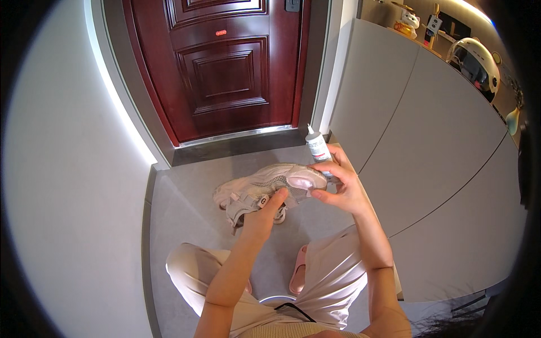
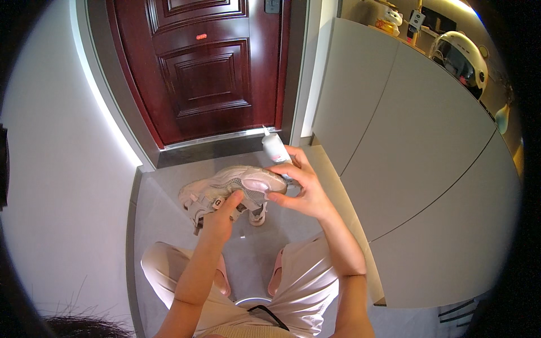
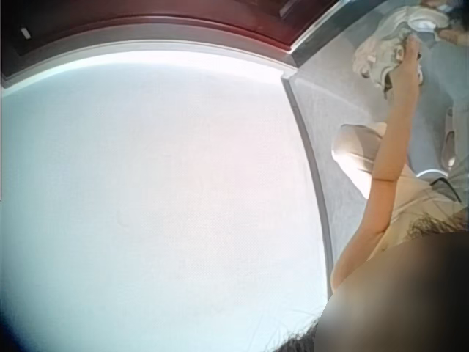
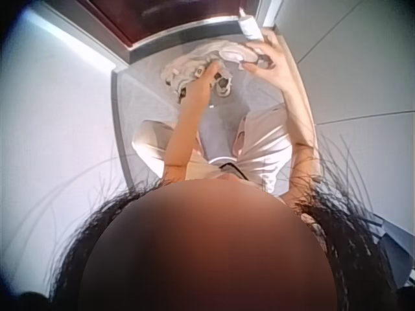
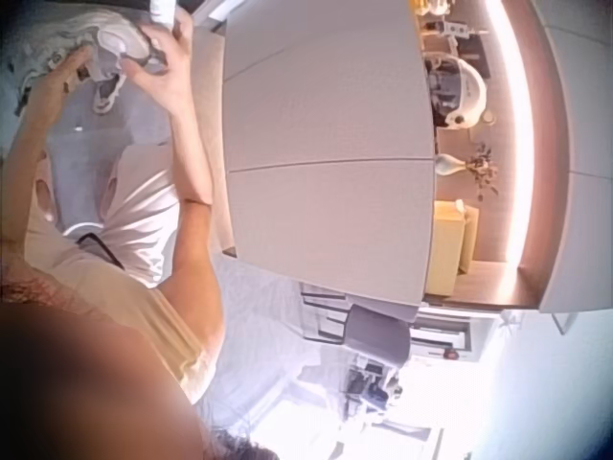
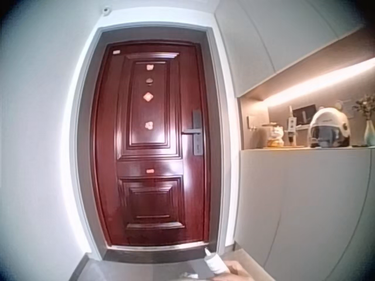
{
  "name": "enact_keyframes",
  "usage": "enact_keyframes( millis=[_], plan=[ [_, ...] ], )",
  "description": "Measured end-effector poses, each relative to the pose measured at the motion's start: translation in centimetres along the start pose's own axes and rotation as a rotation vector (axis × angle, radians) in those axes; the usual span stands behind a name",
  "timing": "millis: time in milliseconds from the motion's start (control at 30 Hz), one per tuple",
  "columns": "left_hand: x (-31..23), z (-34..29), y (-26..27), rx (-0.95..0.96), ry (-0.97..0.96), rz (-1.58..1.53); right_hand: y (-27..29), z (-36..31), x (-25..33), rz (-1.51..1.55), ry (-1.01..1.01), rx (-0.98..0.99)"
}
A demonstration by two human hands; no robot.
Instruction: The person retrieves a pair of sandals from a shoe cabinet, then sits on the floor to apply glue to the sole of one sandal. They press the glued area together and wipe excess glue with a tissue.
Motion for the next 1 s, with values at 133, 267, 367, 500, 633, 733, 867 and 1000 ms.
enact_keyframes(
  millis=[133, 267, 367, 500, 633, 733, 867, 1000],
  plan=[
    [-0.6, -0.7, -0.6, -0.03, 0.006, 0.057, -0.3, 0.2, 0.1, -0.026, 0.01, 0.016],
    [-0.9, -1.3, -2.1, -0.046, 0.005, -0.042, -0.5, 0.3, -0.1, -0.065, -0.037, 0.042],
    [0.7, -0.5, -1.4, -0.129, 0.082, -0.156, -0.7, 0.3, 0.3, -0.036, -0.013, 0.019],
    [0.5, -0.6, -0.9, -0.17, 0.029, -0.129, -1.1, 0.0, -0.2, -0.008, -0.033, 0.011],
    [-0.2, -0.7, -0.8, -0.194, -0.011, -0.095, -1.4, 0.0, -0.3, 0.019, -0.067, 0.008],
    [-0.2, -0.8, -0.8, -0.193, 0.01, -0.087, -1.3, -0.1, -0.5, 0.045, -0.065, 0.026],
    [-0.8, -1.0, -1.9, -0.066, 0.016, -0.076, -0.5, -0.2, -1.7, 0.096, -0.191, 0.005],
    [1.1, -1.0, -1.6, 0.002, 0.157, -0.07, -0.2, 0.2, -1.0, 0.096, -0.209, -0.01]
  ],
)
Point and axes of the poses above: each hand's wrist, its own z-axis towards the middle knuckle, its own y-axis out of the back of the hand, x = y × z, the point moved 10 cm from there along z, towards the middle knuckle, and after that the axes turned 6 degrees about -x, right-handed, at the moved point
